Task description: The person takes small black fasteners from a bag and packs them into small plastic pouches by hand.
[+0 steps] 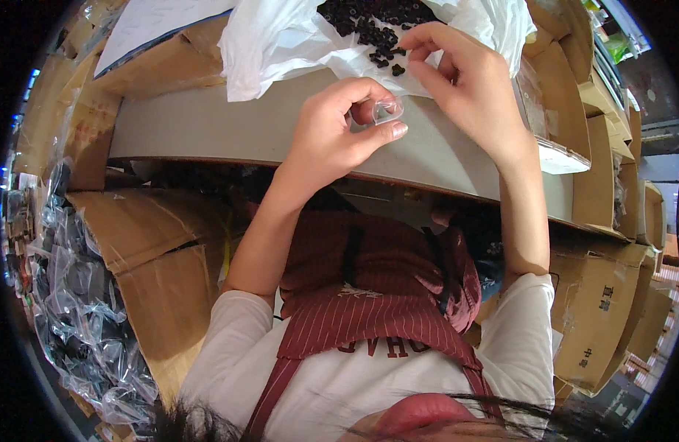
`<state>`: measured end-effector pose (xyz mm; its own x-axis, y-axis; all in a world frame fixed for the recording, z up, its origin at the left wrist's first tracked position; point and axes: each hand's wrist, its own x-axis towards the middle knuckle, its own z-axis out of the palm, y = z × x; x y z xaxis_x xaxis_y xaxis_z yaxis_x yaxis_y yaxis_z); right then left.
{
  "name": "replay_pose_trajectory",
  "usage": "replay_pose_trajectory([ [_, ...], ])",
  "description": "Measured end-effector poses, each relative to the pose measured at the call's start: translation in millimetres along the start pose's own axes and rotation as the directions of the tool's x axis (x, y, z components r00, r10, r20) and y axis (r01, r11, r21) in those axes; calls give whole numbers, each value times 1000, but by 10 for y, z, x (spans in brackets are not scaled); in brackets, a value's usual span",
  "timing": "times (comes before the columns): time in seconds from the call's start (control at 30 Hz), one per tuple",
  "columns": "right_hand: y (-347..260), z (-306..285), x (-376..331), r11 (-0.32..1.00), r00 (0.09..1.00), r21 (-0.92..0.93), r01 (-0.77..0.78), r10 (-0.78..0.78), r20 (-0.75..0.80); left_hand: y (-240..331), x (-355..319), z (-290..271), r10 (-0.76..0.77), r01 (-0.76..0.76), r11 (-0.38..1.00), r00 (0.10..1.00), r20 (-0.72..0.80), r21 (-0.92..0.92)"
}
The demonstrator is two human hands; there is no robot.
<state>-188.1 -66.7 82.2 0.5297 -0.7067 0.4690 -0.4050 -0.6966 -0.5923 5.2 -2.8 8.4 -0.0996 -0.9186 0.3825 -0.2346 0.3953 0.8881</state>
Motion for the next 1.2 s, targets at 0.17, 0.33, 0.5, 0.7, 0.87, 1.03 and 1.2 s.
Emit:
replay_pose_trajectory([
  [0.17, 299, 207, 153, 868, 981, -494, -52, 137, 138, 20, -4, 6, -15, 15, 1000, 1000, 10, 20],
  [0.33, 447, 349, 135, 827, 972, -560, -48, 168, 164, 20, -32, 20, -21, 21, 1000, 1000, -12, -9],
  [0.5, 128, 47, 54, 964, 987, -263, -39, 78, 138, 56, -17, 6, -43, 42, 998, 999, -21, -55],
  [0.7, -137, -110, -102, 991, 992, 121, 63, -75, 97, 47, -19, 3, -77, 76, 996, 996, -32, -45],
  [0.87, -46, -99, -120, 950, 948, 142, 278, -295, 117, 65, -18, -2, -14, 14, 1000, 1000, -19, -12],
  [1.03, 2, -64, -214, 936, 931, -6, 352, -350, 101, 56, 8, 25, 103, -102, 995, 995, -18, 19],
  [1.2, 7, -30, -367, 996, 987, 91, -1, -13, 157, 92, -58, 32, -55, 39, 986, 994, -96, -159],
])
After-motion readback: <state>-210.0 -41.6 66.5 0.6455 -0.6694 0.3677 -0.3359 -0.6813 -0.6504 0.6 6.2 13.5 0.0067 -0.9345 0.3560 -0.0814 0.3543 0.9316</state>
